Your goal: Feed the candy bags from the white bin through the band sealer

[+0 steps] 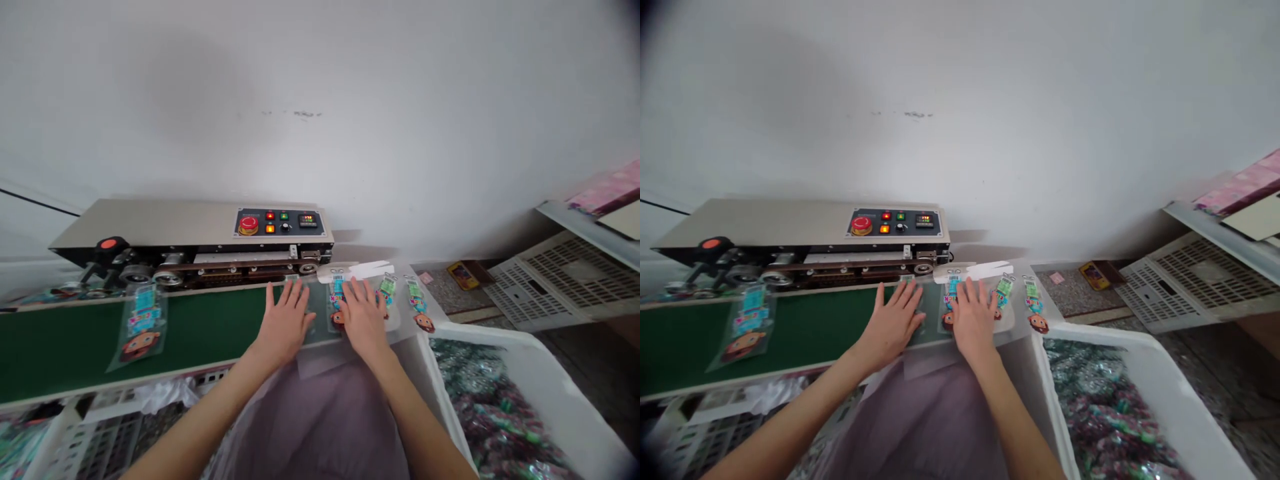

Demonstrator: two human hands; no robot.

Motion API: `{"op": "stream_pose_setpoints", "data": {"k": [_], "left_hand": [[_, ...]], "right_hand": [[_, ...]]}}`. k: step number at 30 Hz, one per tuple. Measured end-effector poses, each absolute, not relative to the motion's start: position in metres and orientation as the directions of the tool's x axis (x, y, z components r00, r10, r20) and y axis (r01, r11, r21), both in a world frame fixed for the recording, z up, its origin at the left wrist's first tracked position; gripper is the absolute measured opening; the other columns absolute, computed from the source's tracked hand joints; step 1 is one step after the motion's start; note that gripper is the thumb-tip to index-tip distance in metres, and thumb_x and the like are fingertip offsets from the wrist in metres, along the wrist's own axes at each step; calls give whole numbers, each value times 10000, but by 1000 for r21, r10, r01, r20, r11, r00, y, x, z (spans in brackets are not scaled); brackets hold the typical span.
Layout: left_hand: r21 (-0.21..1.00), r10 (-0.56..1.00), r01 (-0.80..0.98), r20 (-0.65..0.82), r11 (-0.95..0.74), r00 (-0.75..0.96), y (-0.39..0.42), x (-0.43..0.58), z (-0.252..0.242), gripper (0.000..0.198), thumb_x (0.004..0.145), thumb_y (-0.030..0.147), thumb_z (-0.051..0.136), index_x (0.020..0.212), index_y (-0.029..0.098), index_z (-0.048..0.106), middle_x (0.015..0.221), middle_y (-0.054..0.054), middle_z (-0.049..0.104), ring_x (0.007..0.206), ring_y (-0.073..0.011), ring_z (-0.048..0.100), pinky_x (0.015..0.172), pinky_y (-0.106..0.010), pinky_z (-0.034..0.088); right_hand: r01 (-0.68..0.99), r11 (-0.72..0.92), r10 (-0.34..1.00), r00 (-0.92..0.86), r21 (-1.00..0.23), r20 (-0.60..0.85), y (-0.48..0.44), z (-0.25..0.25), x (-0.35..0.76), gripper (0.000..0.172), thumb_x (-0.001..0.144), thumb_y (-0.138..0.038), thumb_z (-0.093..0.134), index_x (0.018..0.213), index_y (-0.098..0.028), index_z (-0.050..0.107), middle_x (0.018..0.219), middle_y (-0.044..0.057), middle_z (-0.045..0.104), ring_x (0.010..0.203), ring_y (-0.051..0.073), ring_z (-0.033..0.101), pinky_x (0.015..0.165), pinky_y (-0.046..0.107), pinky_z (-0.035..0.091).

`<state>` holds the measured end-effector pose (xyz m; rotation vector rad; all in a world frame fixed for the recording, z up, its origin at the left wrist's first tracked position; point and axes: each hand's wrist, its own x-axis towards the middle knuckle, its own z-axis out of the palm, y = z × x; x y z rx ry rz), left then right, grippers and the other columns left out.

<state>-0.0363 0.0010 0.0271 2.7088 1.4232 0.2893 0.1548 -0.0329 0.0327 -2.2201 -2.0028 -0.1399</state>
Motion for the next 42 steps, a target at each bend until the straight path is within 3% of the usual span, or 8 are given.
{"op": "stream_pose_setpoints", "data": {"k": [5,12,16,21,24,31,38,42], "left_hand": [[219,740,708,146,-671,656,-12,3,30,553,1058,420,271,1498,130,439,1598,-142,378,1499,-298,309,1206,-679,136],[184,701,677,201,-713,684,-24,22,1,553,1057,409,270,1545,163,353,1641,-131,293,1523,-291,245,1191,-708,118],[185,713,689,205,-701,671,-24,20,-1,560,1057,414,259,1552,163,333,1649,-123,276,1523,-285,245,1188,-720,105],[207,768,740,202,-640,607,-27,16,2,551,1054,404,287,1552,174,339,1656,-125,255,1527,-295,231,1176,-740,112],[217,804,775,188,-594,564,-30,8,5,530,1049,380,314,1542,193,365,1647,-132,279,1527,-300,236,1175,-740,116],[183,864,845,158,-502,479,-34,-17,11,520,1042,378,337,1521,194,419,1612,-157,349,1502,-312,304,1186,-717,107],[123,921,922,184,-368,343,-35,-74,16,536,1025,395,387,1498,154,463,1606,-193,341,1500,-388,277,1164,-735,127],[144,918,914,183,-379,352,-40,-74,34,525,1042,383,332,1446,104,517,1594,-200,360,1496,-370,296,1172,-702,192]], "right_hand": [[989,-30,976,60,-145,207,-3,40,170,445,953,-117,393,1290,-224,661,1317,73,659,1180,260,510,1013,384,359],[993,65,990,-52,-99,131,30,49,172,366,894,-105,482,1118,-256,728,1173,79,668,1096,252,503,886,352,368],[997,26,989,-14,-74,147,10,51,187,435,932,-124,434,1261,-282,672,1242,65,670,1122,248,525,924,366,360],[920,-390,888,367,28,278,-37,28,213,474,1009,-299,375,1421,-138,543,1406,177,585,1255,334,505,1044,476,331],[933,-353,919,334,65,208,-51,13,202,525,1029,-352,327,1468,-112,489,1532,196,465,1379,348,425,1118,529,282],[996,-81,985,85,-36,150,-46,18,152,506,1047,-380,294,1516,-255,436,1622,54,353,1488,327,272,1174,601,200],[930,-367,885,347,7,311,-68,16,251,591,1037,-440,225,1448,-145,529,1522,171,486,1441,353,350,1145,585,272],[906,-421,887,399,50,232,-76,-2,280,650,1033,-452,157,1476,-108,486,1537,183,462,1419,354,384,1133,578,305]]}}
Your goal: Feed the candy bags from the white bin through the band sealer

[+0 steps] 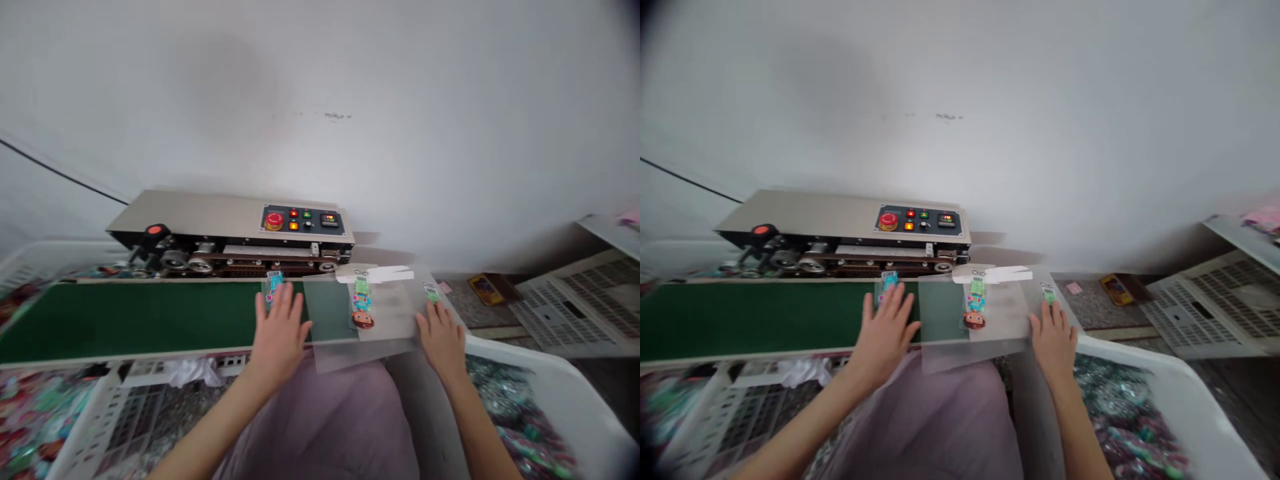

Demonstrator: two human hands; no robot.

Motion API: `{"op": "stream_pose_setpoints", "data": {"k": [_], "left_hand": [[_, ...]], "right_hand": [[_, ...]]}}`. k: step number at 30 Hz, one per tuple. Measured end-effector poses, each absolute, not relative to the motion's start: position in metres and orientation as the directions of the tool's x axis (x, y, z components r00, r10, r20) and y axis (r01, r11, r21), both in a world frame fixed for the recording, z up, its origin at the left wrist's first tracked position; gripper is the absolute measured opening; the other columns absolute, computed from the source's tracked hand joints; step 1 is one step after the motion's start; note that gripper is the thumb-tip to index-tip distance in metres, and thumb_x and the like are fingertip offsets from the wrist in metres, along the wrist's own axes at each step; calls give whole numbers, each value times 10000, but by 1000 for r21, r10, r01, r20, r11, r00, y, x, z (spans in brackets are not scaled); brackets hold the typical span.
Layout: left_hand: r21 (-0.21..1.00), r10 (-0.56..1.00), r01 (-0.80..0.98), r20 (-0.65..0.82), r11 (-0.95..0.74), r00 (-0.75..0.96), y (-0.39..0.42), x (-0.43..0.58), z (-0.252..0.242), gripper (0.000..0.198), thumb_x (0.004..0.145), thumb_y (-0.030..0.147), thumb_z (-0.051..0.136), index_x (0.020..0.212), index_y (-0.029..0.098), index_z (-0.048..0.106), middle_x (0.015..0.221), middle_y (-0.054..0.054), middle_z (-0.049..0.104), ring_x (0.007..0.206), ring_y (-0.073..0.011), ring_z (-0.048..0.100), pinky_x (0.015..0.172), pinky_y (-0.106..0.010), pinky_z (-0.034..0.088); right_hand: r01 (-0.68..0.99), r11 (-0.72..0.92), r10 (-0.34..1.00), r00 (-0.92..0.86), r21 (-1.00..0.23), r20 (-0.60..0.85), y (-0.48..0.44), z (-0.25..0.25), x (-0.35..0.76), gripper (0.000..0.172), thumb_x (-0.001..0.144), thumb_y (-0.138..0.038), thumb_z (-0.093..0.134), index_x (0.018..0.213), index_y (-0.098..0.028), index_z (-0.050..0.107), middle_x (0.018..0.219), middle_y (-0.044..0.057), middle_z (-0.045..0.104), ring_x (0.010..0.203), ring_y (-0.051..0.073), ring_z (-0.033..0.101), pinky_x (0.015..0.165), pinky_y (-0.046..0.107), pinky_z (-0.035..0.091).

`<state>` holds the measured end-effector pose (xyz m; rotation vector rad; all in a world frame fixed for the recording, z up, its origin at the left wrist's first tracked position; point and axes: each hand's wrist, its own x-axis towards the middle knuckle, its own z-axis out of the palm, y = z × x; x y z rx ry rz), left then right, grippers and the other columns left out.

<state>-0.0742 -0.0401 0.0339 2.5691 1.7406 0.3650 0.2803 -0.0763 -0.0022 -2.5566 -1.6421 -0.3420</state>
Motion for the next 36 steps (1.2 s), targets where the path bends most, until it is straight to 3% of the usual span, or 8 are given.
{"op": "stream_pose_setpoints", "data": {"k": [5,9,11,18,27,36], "left_hand": [[241,726,687,152,-686,671,-21,-14,42,505,1066,336,263,1490,132,448,1611,-123,366,1512,-271,284,1218,-581,228],[212,616,586,126,-783,778,-2,14,25,508,1070,323,244,1537,168,371,1641,-101,302,1527,-277,241,1200,-627,221],[186,629,604,136,-775,765,1,14,14,521,1075,357,212,1549,190,348,1642,-91,300,1529,-269,237,1194,-658,203],[141,752,742,202,-656,627,-15,-6,3,525,1061,387,266,1537,203,388,1626,-85,338,1514,-305,270,1197,-699,129],[113,857,853,155,-509,491,-19,-63,11,513,1046,344,288,1514,194,434,1602,-89,380,1508,-321,284,1187,-712,111],[100,900,922,281,-374,334,-86,-161,-8,511,1012,310,324,1452,147,525,1549,-179,439,1470,-352,360,1174,-687,168]], "right_hand": [[950,-309,934,297,34,197,-71,1,238,605,1035,-460,229,1446,-139,534,1553,149,452,1340,353,454,1084,542,364],[954,-275,946,290,-120,146,-64,14,227,524,1041,-447,258,1395,-251,591,1525,63,507,1249,301,513,990,484,439],[953,-271,942,292,-138,168,-62,15,231,485,1038,-390,288,1365,-250,618,1498,57,539,1199,282,531,971,449,442],[985,-171,961,165,7,221,-57,17,194,449,986,-218,402,1389,-181,595,1489,90,542,1109,291,524,919,420,422],[995,-63,981,75,-72,179,-39,26,126,446,976,-197,452,1408,-208,566,1535,84,488,1133,282,494,919,418,414],[989,-8,988,31,-146,154,-32,28,99,436,976,-189,426,1390,-188,564,1534,129,468,1108,313,481,914,453,392]]}}
